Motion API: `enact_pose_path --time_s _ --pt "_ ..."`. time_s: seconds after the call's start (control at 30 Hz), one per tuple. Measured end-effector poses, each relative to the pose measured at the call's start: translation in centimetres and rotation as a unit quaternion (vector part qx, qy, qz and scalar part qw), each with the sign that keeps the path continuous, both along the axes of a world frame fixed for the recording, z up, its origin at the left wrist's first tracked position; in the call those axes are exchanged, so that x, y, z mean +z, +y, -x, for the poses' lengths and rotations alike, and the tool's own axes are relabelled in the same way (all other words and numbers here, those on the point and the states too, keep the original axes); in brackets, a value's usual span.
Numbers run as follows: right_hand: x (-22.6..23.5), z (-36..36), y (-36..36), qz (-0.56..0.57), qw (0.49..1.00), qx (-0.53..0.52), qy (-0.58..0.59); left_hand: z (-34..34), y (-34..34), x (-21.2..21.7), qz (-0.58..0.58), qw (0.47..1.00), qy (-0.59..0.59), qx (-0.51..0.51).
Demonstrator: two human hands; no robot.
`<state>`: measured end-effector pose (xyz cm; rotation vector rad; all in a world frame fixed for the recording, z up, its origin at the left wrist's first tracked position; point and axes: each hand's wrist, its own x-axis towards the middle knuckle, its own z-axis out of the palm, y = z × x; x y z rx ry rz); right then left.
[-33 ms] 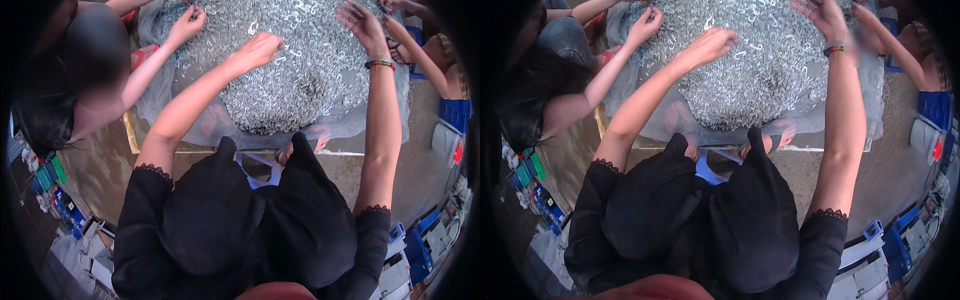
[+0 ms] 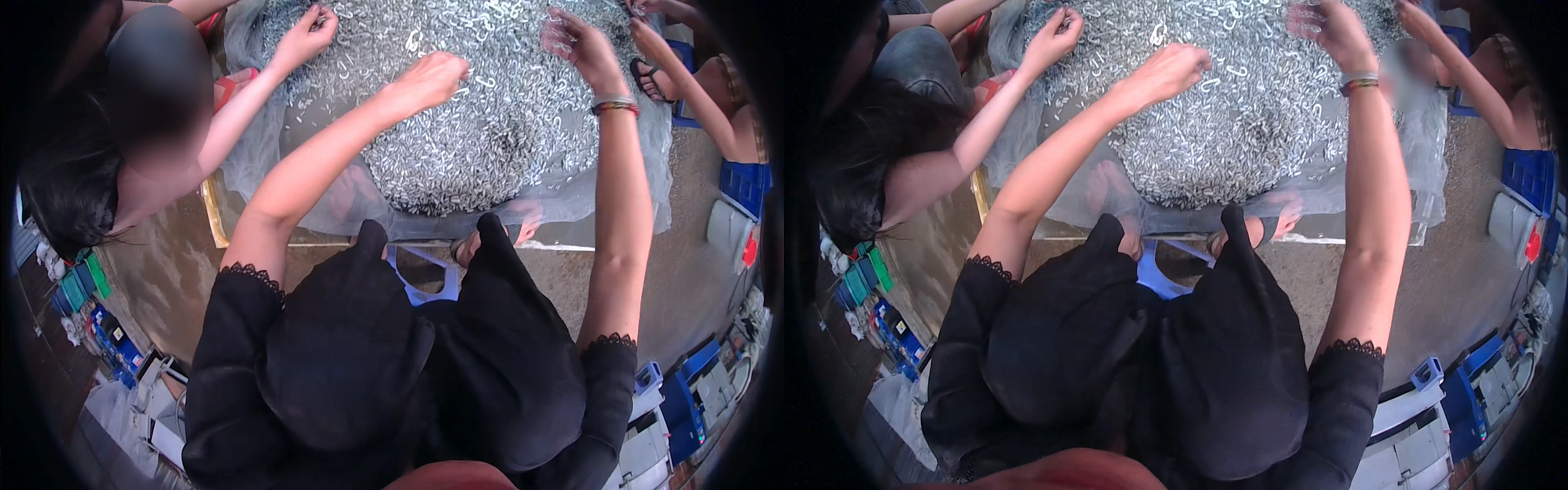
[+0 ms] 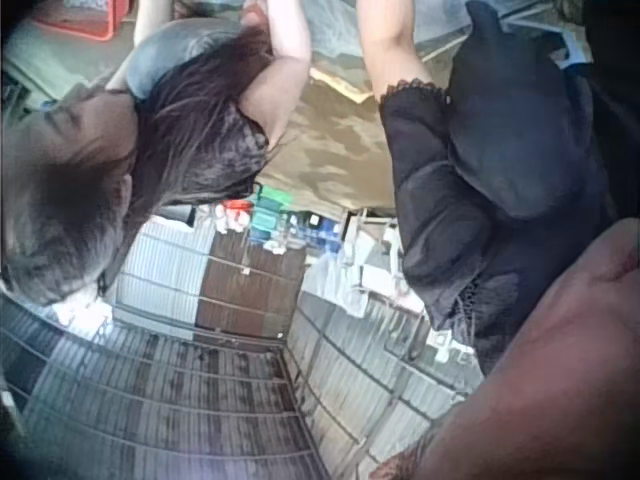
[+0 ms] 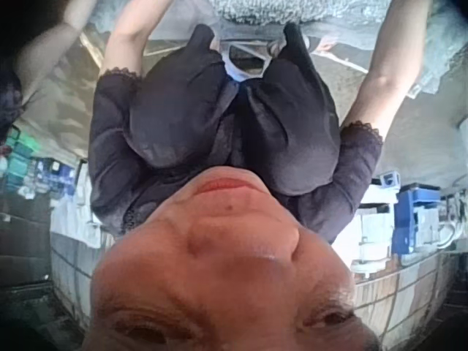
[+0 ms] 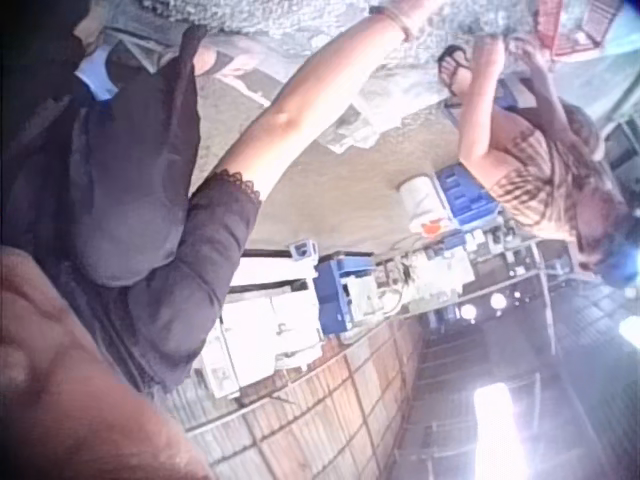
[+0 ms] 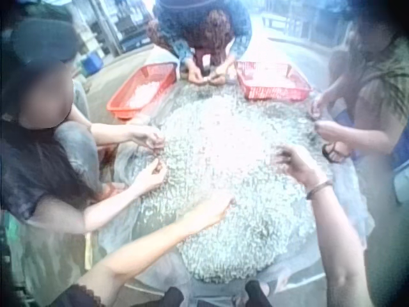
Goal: The person sits at a table with two others and sorts small silver metal parts by hand from a large pile on a plastic sheet. They pick up handfuls, separate items, and place sorted pieces into red baskets.
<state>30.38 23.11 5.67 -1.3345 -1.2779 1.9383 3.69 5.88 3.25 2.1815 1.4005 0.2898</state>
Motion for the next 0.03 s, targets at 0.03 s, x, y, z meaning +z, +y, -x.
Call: enact_pose_path --time_s 0.03 --pt "-0.95 0.21 -0.03 0.01 1.0 0.002 0.002 -0.9 0.23 -1.12 0.005 0.998 0.066 -0.014"
